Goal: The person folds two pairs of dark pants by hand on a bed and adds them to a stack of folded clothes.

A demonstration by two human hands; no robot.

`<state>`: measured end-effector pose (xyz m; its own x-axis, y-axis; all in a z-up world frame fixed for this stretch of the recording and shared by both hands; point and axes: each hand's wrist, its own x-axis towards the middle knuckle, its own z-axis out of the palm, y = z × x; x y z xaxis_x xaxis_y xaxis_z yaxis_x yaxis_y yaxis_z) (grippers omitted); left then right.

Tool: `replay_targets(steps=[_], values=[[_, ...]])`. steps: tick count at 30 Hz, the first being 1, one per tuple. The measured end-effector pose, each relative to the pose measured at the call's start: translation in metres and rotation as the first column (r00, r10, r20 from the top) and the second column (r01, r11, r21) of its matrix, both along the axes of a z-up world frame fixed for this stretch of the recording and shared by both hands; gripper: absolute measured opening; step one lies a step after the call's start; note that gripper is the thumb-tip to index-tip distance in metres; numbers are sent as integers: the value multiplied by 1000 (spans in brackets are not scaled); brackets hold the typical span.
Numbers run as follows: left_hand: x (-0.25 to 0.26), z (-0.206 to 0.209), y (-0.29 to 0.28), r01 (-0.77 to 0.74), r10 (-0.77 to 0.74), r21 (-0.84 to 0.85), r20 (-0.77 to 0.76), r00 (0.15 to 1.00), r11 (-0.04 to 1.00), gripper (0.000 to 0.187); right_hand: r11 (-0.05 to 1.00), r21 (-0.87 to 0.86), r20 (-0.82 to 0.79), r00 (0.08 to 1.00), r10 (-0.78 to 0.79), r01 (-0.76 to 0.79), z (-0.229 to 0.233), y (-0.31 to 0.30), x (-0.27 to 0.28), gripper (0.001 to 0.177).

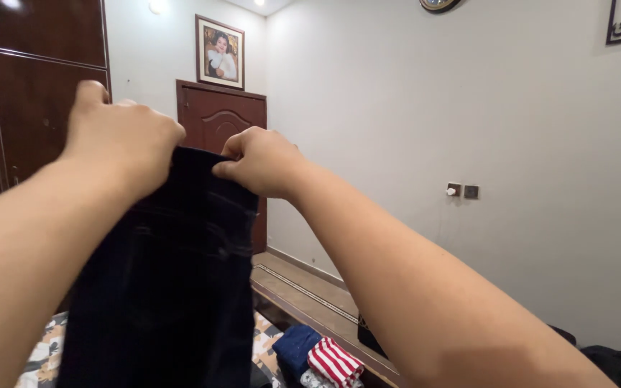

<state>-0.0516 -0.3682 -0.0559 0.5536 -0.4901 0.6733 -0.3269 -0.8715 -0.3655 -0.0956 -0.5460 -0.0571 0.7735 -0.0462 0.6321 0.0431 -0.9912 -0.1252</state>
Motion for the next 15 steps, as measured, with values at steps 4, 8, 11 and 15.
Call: replay_targets(steps=[4, 8, 11, 15], values=[[6, -8, -24, -65, 64, 31, 38, 997, 997, 24, 995, 83, -140, 988, 63, -51, -11, -24, -6, 31], [13, -20, -44, -68, 62, 44, 128, 990, 997, 26, 999, -30, -62, 998, -14, 12, -27, -36, 3, 27], [19, -32, -56, -46, 42, 19, 197, 979, 999, 26, 997, -9, 107, 992, -70, 72, -46, -41, 16, 22], [34, -56, -66, -22, 40, -57, 343, 938, 998, 23, 999, 23, 232, 972, -44, 40, -86, -46, 40, 19]])
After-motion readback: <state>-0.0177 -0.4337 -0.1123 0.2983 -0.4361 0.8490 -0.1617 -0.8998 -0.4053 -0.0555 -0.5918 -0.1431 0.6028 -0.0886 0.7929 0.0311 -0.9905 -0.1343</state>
